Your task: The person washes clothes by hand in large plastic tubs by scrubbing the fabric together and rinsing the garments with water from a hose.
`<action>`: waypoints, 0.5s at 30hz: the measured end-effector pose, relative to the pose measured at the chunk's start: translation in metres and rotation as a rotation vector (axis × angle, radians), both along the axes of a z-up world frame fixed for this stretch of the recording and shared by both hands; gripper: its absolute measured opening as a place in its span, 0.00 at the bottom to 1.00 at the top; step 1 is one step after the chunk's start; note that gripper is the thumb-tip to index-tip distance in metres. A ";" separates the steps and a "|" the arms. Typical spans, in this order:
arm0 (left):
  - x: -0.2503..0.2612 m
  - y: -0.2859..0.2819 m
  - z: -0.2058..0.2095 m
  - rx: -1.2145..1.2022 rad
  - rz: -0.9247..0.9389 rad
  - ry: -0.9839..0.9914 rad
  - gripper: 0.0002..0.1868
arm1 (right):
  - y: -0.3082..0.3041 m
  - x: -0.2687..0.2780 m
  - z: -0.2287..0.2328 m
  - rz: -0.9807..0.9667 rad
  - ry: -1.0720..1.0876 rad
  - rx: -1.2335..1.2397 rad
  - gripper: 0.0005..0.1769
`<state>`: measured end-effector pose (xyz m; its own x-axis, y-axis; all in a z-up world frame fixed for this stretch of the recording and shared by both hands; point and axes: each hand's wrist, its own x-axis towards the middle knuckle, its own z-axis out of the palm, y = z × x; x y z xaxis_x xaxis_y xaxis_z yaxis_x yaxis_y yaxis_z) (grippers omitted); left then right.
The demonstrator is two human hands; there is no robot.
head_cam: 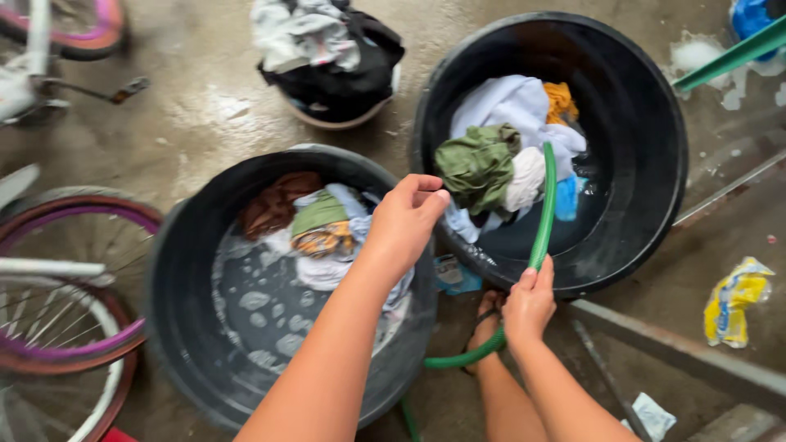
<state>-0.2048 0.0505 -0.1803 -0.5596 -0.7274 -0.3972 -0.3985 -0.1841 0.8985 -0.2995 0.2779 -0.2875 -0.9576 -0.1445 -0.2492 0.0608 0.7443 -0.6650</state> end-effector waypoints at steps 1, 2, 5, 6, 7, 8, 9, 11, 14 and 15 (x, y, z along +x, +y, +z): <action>0.015 -0.002 -0.002 0.022 0.015 -0.010 0.20 | 0.000 0.010 0.011 0.109 0.154 0.031 0.24; 0.031 -0.004 -0.003 0.044 0.030 -0.019 0.20 | -0.001 0.017 0.022 0.142 0.081 0.017 0.24; 0.077 -0.010 -0.007 0.105 0.039 0.036 0.18 | 0.006 0.048 0.057 0.232 -0.104 0.058 0.24; 0.097 -0.008 -0.006 0.130 0.038 0.064 0.17 | 0.011 0.062 0.065 0.273 -0.141 0.125 0.24; 0.116 -0.010 -0.003 0.135 0.024 0.049 0.17 | 0.011 0.075 0.069 0.323 -0.171 0.179 0.24; 0.135 -0.011 0.001 0.139 0.010 0.035 0.17 | 0.011 0.090 0.070 0.364 -0.108 0.179 0.24; 0.153 -0.013 0.005 0.143 0.000 0.019 0.16 | 0.011 0.104 0.067 0.407 -0.046 0.180 0.24; 0.191 -0.015 0.014 0.115 0.017 -0.013 0.16 | 0.008 0.127 0.057 0.505 -0.033 0.212 0.23; 0.236 -0.023 0.018 0.127 0.030 -0.086 0.16 | 0.011 0.151 0.044 0.681 -0.134 0.363 0.23; 0.248 -0.026 0.017 0.135 0.032 -0.112 0.16 | 0.010 0.153 0.039 0.748 -0.126 0.433 0.23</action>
